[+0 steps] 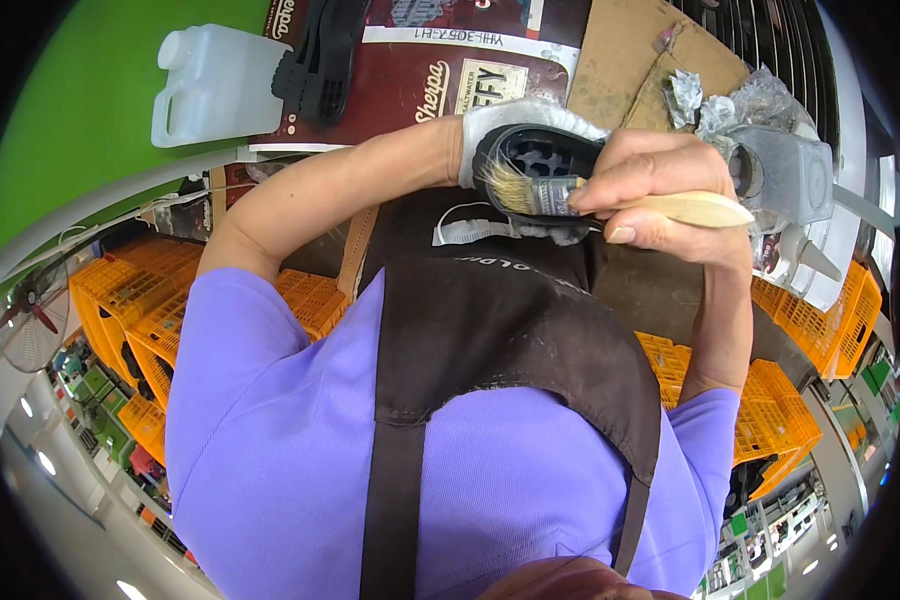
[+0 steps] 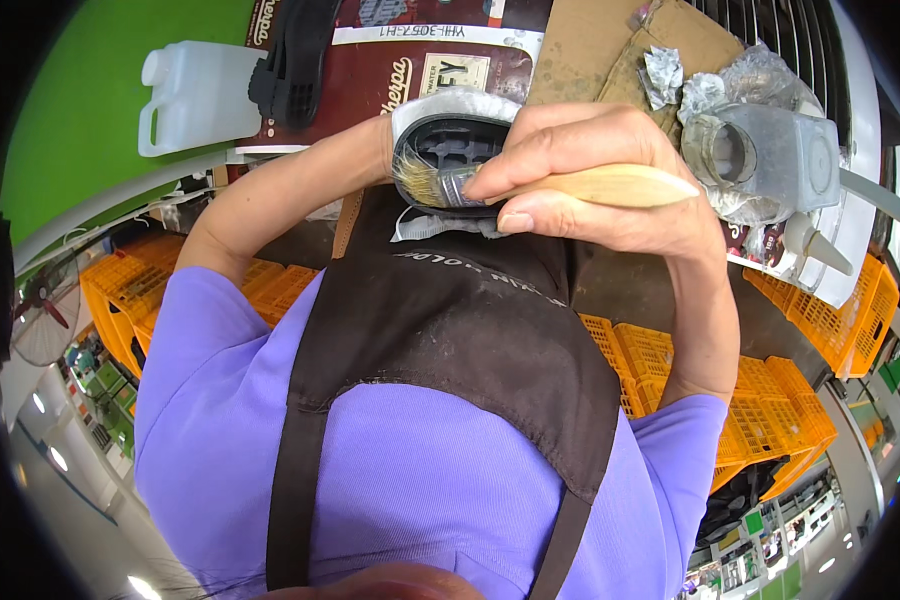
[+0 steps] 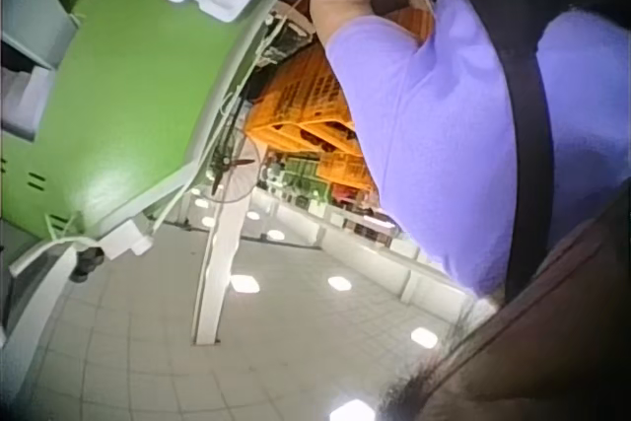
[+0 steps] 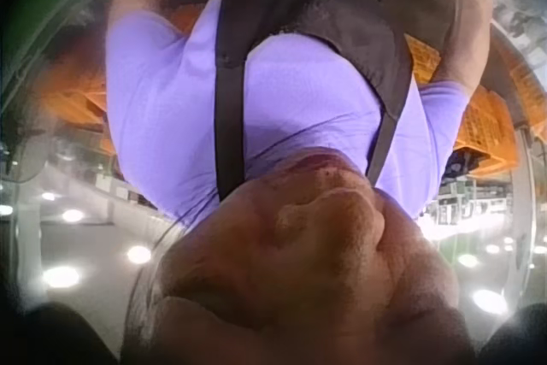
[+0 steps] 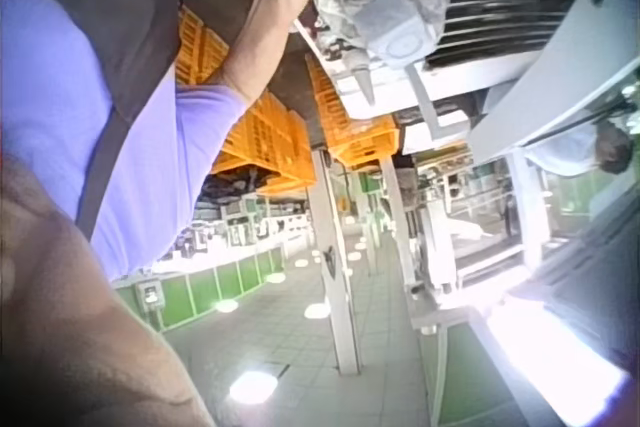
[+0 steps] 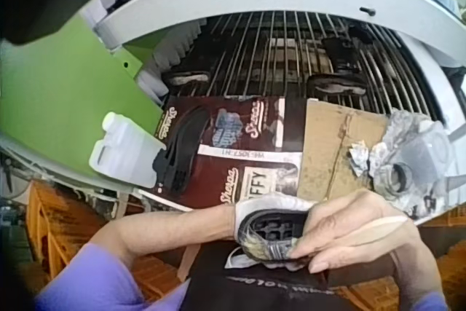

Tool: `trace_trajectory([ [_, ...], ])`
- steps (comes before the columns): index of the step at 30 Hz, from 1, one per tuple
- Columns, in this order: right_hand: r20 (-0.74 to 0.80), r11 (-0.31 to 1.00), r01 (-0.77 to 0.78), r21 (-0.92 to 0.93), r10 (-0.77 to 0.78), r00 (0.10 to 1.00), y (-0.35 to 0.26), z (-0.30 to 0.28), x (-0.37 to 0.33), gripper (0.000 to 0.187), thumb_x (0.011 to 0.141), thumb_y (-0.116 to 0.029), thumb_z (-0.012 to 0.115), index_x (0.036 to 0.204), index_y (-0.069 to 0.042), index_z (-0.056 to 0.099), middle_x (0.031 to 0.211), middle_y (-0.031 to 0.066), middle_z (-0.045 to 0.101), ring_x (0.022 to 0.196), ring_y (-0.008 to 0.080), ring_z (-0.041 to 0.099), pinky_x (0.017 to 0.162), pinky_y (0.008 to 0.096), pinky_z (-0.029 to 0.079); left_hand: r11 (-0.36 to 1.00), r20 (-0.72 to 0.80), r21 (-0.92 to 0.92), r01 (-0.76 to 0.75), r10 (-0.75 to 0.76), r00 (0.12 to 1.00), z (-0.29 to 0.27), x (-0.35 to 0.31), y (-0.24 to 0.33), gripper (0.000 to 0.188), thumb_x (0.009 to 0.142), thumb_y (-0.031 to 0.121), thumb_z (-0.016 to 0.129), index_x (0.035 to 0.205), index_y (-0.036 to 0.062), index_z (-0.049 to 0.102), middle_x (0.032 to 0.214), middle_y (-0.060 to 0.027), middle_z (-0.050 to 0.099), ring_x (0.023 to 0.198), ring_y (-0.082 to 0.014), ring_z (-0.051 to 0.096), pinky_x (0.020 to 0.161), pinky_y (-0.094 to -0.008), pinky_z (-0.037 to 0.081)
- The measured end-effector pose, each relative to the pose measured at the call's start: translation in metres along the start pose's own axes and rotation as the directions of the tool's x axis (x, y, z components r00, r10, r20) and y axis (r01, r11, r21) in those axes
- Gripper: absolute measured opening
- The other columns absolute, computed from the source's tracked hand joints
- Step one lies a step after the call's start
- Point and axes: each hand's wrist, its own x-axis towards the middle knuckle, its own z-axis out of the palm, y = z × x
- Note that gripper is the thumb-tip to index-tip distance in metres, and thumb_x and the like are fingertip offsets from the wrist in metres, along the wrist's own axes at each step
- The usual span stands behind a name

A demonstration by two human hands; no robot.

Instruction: The person uses a paintbrush to apply a dark coating to the soles of black shoes. They hold the shoe in their left hand and brush the sole in their right, systematically covering the tread and edges. The person works on multiple shoes, placing finished ones on a nearby cardboard surface.

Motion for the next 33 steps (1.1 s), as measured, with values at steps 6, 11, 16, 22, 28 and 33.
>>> trace_trajectory([
  [6,0.16,0.993,-0.095,0.067,0.083,0.984,0.006,-0.015,0.007,0.02,0.078,-0.011,0.067,0.093,0.001,0.067,0.08,0.0106,0.062,0.078,0.0192,0.058,0.069,0.0306,0.045,0.996,-0.06,0.068,0.056,-0.052,0.997,-0.013,0.003,-0.001,0.018,0.088,0.003,0.047,0.099,-0.0054,0.058,0.091,-0.0125,0.063,0.076,-0.0158,0.062,0.07,-0.0255,0.054],
  [11,0.234,0.981,-0.16,0.111,0.131,0.963,0.009,-0.023,0.009,0.019,0.077,-0.008,0.067,0.093,0.002,0.067,0.081,0.0099,0.063,0.078,0.0185,0.058,0.069,0.0292,0.044,0.956,-0.156,0.278,0.09,-0.048,0.987,-0.023,0.006,-0.003,0.019,0.089,0.006,0.046,0.102,-0.0038,0.058,0.093,-0.0117,0.063,0.078,-0.015,0.063,0.07,-0.0243,0.054],
  [16,0.251,0.971,-0.203,0.124,0.167,0.953,0.01,-0.03,0.0,0.019,0.077,-0.008,0.067,0.093,0.002,0.067,0.08,0.0089,0.062,0.075,0.0171,0.057,0.066,0.0282,0.043,0.996,0.054,0.078,0.054,-0.058,0.997,-0.032,0.004,0.0,0.025,0.089,0.008,0.047,0.112,-0.0014,0.054,0.101,-0.0108,0.063,0.086,-0.015,0.062,0.075,-0.0259,0.052],
  [22,0.185,0.956,-0.291,0.027,0.282,0.941,0.004,-0.044,-0.031,0.022,0.072,-0.014,0.067,0.086,0.003,0.068,0.071,0.0112,0.058,0.064,0.019,0.053,0.056,0.0297,0.039,0.971,-0.095,-0.199,0.134,-0.155,0.983,-0.009,0.002,0.006,0.038,0.092,0.028,0.042,0.112,-0.0028,0.054,0.097,-0.0158,0.064,0.084,-0.024,0.064,0.072,-0.0354,0.054],
  [28,-0.281,0.981,-0.154,-0.116,0.117,0.953,-0.024,-0.06,-0.068,0.029,0.074,-0.02,0.064,0.09,0.005,0.065,0.078,0.012,0.058,0.068,0.0164,0.052,0.059,0.027,0.039,0.994,-0.174,0.099,-0.037,0.054,0.983,0.023,0.008,0.028,0.055,0.089,0.047,0.044,0.113,-0.0019,0.049,0.099,-0.0179,0.06,0.085,-0.0263,0.062,0.074,-0.0378,0.052],
  [33,-0.684,0.993,0.117,0.024,-0.069,0.727,-0.003,-0.023,-0.069,0.035,0.084,-0.025,0.06,0.097,0.007,0.062,0.077,0.0131,0.059,0.062,0.0137,0.056,0.053,0.0204,0.045,0.635,-0.22,0.633,-0.443,0.696,0.683,0.04,0.023,0.016,0.059,0.081,0.031,0.065,0.123,0.0017,0.037,0.115,-0.0107,0.054,0.107,-0.0197,0.053,0.097,-0.0341,0.039],
])
